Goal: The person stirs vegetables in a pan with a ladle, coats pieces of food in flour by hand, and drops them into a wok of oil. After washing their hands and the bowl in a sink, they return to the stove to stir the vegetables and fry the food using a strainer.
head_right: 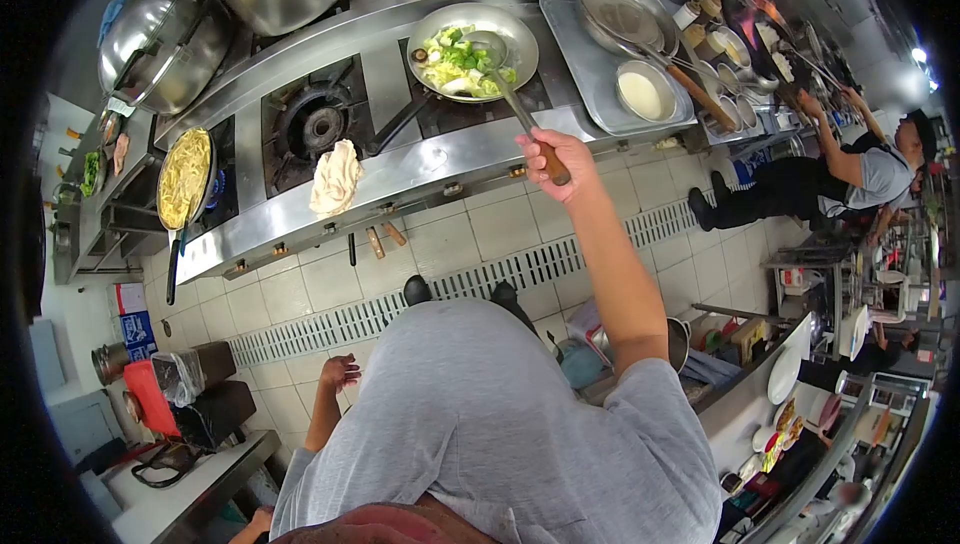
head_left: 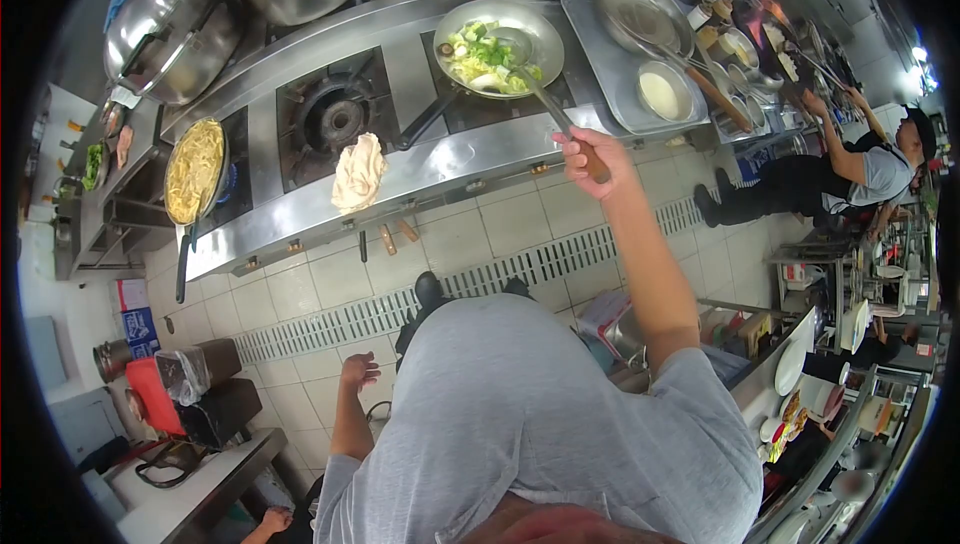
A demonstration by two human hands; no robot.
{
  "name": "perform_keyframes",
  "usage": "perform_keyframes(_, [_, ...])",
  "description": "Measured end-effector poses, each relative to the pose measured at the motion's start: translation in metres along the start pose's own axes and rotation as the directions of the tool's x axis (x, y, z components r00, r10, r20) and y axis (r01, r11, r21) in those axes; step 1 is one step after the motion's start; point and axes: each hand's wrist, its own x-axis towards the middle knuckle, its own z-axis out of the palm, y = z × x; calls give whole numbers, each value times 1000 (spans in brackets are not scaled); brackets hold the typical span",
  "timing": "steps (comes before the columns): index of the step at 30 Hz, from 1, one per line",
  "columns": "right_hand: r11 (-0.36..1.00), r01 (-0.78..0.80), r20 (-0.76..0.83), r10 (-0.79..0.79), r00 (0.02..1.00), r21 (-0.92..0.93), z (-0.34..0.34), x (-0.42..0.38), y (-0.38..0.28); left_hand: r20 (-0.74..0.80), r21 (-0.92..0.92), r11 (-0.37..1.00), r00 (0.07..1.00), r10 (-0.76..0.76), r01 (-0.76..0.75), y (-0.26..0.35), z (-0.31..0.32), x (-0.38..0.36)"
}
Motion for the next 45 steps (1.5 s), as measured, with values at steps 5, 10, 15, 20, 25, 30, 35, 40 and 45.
perform_keyframes(5, [994, -16, 117, 3, 993, 112, 11, -12, -4, -22, 13, 999, 999, 47, -46, 17, -2, 3])
perform_keyframes(10, [977, 130, -48, -140, 989, -167, 28, -30, -12, -11, 21, 999, 999, 41, -40, 29, -3, 1])
perform_keyframes(15, [788, 226, -108, -346, 932, -573, 34, -35, -17, 8, 40, 999, 1000, 25, -25, 31, -4, 6])
perform_keyframes(20, [683, 229, -86, -395, 915, -694, 41, -48, -23, -2, 54, 998, 999, 33, -33, 36, -2, 1])
perform_keyframes(25, [459, 186, -60, -469, 881, -869, 47, -61, -23, -7, 51, 998, 999, 39, -38, 40, -1, -2])
perform_keyframes(30, [72, 50, -5, -616, 788, -996, 54, -63, -17, 0, 54, 998, 1000, 23, -23, 37, 0, 0])
perform_keyframes(35, [-527, -113, 369, -717, 592, -842, 9, -25, -14, -1, 68, 998, 1000, 17, -17, 32, 0, 1])
perform_keyframes(40, [243, 24, -115, -542, 832, -970, 18, -14, -4, 2, 38, 999, 1000, 30, -30, 26, -2, 1])
perform_keyframes(45, [998, 27, -60, -30, 998, -62, 12, -16, -22, -22, 42, 998, 999, 39, -38, 27, 0, -5])
